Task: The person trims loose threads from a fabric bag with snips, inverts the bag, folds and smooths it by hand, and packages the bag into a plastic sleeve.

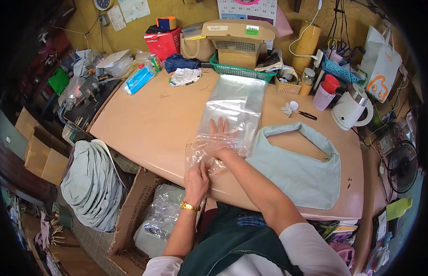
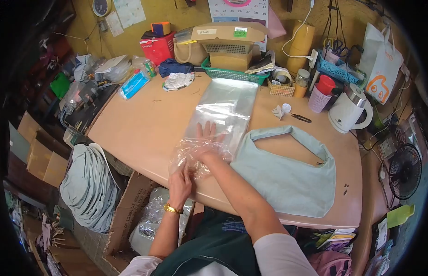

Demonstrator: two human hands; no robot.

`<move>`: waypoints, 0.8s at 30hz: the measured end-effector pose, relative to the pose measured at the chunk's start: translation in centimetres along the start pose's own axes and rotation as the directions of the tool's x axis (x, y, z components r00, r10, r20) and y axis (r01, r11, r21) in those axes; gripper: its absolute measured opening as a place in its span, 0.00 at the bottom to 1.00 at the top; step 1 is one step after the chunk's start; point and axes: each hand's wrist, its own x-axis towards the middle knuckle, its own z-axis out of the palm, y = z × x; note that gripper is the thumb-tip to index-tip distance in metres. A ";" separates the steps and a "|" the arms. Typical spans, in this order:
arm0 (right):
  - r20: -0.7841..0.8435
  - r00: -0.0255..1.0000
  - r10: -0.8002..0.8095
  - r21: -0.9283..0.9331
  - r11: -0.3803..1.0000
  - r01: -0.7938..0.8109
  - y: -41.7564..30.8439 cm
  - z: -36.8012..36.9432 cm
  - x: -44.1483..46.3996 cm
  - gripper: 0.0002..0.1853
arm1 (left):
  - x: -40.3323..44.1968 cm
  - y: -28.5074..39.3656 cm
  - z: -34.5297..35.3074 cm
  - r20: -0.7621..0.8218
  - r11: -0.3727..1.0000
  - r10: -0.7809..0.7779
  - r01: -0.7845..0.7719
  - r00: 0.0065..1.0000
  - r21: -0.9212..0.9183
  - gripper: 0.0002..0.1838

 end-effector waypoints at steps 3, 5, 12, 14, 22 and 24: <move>0.004 0.998 -0.070 -0.124 0.990 0.070 -1.0 0.1 -1.9 0.55 | 0.4 0.8 -2.7 0.059 0.987 0.015 -0.024 0.998 0.160 0.18; 0.138 0.990 0.007 -0.112 0.994 0.008 -1.4 -0.2 -1.4 0.54 | -0.5 0.8 -3.1 0.073 0.980 0.048 -0.061 0.996 0.192 0.19; 0.276 0.961 0.005 -0.139 0.990 0.035 -0.3 -1.3 0.2 0.52 | -4.3 3.1 -9.4 0.101 0.996 0.000 0.009 0.995 -0.089 0.21; 0.321 0.947 0.017 -0.152 0.988 0.034 -0.3 -1.5 0.8 0.52 | -5.7 3.2 -12.8 0.113 0.973 -0.063 0.086 0.992 -0.214 0.21; 0.263 0.965 0.021 -0.227 0.973 0.041 -0.5 -1.3 -0.1 0.48 | -17.7 -0.1 -34.2 -0.813 0.690 -0.383 -0.449 0.438 -0.568 0.08; 0.327 0.938 -0.118 -0.071 0.986 0.149 -2.0 -1.9 -2.7 0.41 | -21.1 -1.1 -38.2 -0.969 0.969 0.242 0.035 0.048 0.243 0.07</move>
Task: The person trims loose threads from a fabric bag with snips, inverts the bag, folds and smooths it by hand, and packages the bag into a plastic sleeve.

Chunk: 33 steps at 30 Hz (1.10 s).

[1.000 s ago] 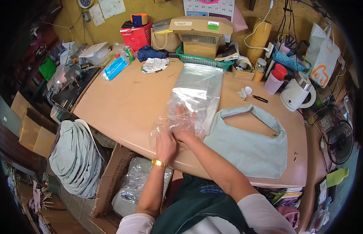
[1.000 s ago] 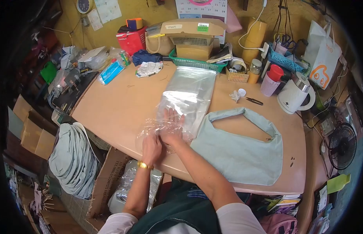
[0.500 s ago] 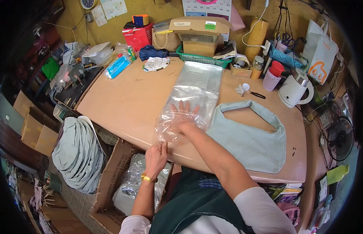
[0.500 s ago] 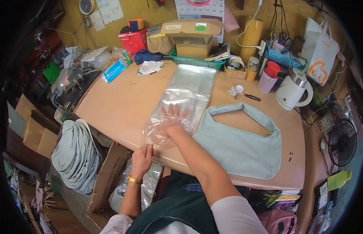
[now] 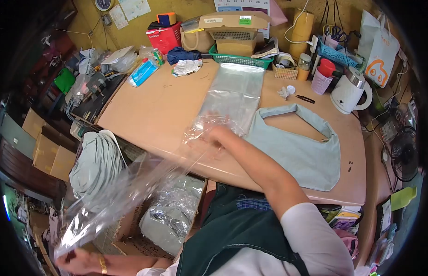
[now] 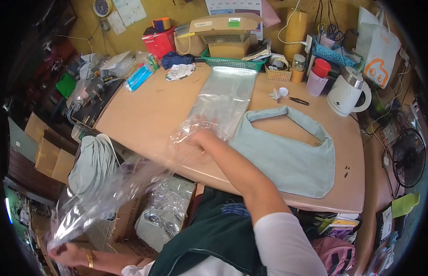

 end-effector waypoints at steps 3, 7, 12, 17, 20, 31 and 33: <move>0.207 0.842 -0.498 0.304 0.851 0.429 -3.6 -4.2 -9.2 0.33 | -0.8 1.8 0.9 -0.073 0.946 0.265 -0.245 0.961 0.211 0.07; -0.293 0.770 -0.567 0.843 0.228 0.488 -4.9 2.3 -14.4 0.31 | -13.2 9.5 8.7 0.807 0.929 0.360 -0.254 0.468 -0.268 0.03; -0.145 0.971 -0.193 0.960 0.212 0.185 2.8 3.2 -17.4 0.14 | -24.4 18.8 13.2 0.725 0.825 0.562 0.208 -0.398 -0.525 0.16; -0.321 0.947 0.011 0.940 0.125 0.317 11.4 2.3 -23.7 0.08 | -24.7 22.8 18.5 0.671 0.684 0.729 -0.090 0.137 -0.724 0.23; -0.400 0.896 0.194 0.886 0.333 0.323 15.7 1.3 -28.0 0.08 | -26.1 21.3 21.4 0.702 0.738 0.627 -0.032 -0.339 -0.674 0.22; -0.879 0.475 -0.034 0.060 0.982 0.181 11.0 -2.9 -29.5 0.29 | -34.3 26.4 16.4 0.657 0.694 0.701 0.475 -0.277 -0.541 0.06; -0.772 0.611 -0.175 0.043 0.945 0.325 11.4 -0.9 -26.4 0.16 | -33.6 27.0 15.9 0.688 0.678 0.688 0.540 -0.229 -0.499 0.04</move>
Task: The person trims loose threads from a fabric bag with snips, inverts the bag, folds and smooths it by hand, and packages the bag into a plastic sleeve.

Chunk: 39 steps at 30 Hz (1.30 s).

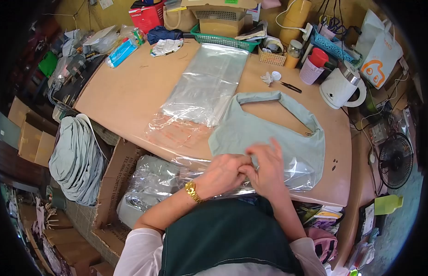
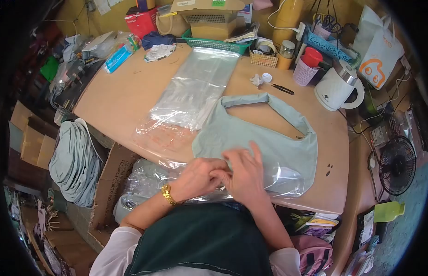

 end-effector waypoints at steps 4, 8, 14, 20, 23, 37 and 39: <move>0.316 0.901 0.296 0.172 0.916 -0.361 3.2 2.6 -1.2 0.14 | -1.4 -2.4 -2.0 -0.226 0.996 -0.082 0.084 0.971 -0.001 0.11; -0.112 0.993 -0.040 0.118 0.992 0.053 0.3 5.1 -0.9 0.18 | -1.0 -5.4 1.7 0.110 0.595 -0.504 0.437 0.856 -0.675 0.23; -0.206 0.971 -0.118 0.023 0.992 0.126 3.0 5.6 -0.4 0.16 | -0.6 -4.3 6.3 0.306 0.044 -0.424 0.357 0.852 -0.933 0.20; -0.275 0.944 -0.181 0.169 0.958 0.233 0.2 6.7 -0.3 0.18 | 0.5 -3.1 6.6 0.350 -0.040 -0.502 0.383 0.791 -0.923 0.18; -0.225 0.974 -0.007 -0.018 1.000 0.003 3.4 6.3 -1.4 0.14 | 0.2 -2.7 5.9 0.383 -0.093 -0.530 0.397 0.756 -0.913 0.20; 0.102 0.843 0.527 0.722 0.544 -0.428 4.6 2.2 -2.2 0.10 | 0.1 -4.3 0.0 0.076 0.542 -0.393 0.298 0.916 -0.786 0.09; 0.150 0.852 0.502 0.676 0.577 -0.459 4.4 2.0 -2.2 0.07 | 0.3 -4.4 -0.1 -0.047 0.496 -0.453 0.208 0.890 -0.843 0.09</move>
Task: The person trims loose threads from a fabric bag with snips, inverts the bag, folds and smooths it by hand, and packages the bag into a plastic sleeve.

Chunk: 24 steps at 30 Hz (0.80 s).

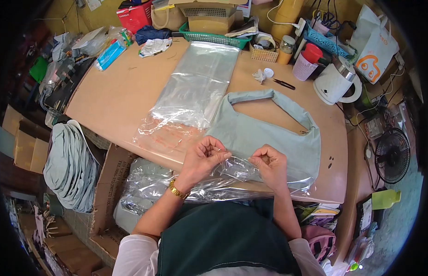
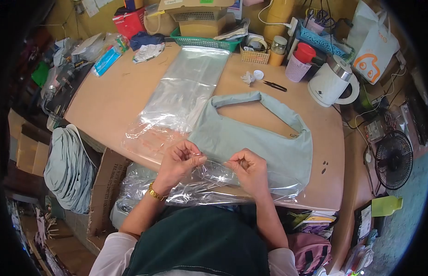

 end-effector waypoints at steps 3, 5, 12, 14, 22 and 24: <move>-0.097 0.995 0.008 0.095 0.995 0.001 -0.4 0.2 -0.4 0.06 | -0.3 0.2 -0.2 0.049 0.994 -0.061 0.065 0.997 -0.083 0.10; -0.124 0.982 -0.139 -0.275 0.956 0.101 -0.4 -0.3 -0.5 0.09 | -0.2 0.1 0.0 0.013 0.993 -0.094 0.094 0.996 -0.071 0.11; -0.097 0.991 -0.096 -0.235 0.969 0.071 -0.4 -0.8 -0.7 0.12 | -0.1 0.5 -0.9 0.030 0.993 0.007 -0.011 1.000 0.114 0.08; -0.103 0.953 -0.283 -0.320 0.917 0.238 -0.1 -0.5 -0.4 0.11 | -0.2 0.8 -1.4 0.072 0.974 -0.092 0.075 0.993 0.212 0.08; 0.101 0.994 -0.030 -0.261 0.964 0.055 -1.7 -1.0 -1.1 0.07 | 0.2 -1.3 0.6 -0.064 0.962 0.262 -0.256 0.963 0.094 0.12; 0.174 0.984 -0.048 -0.088 0.994 0.064 -1.6 -0.8 -0.9 0.06 | -0.5 -1.1 0.6 0.063 0.953 -0.059 0.075 0.996 -0.294 0.09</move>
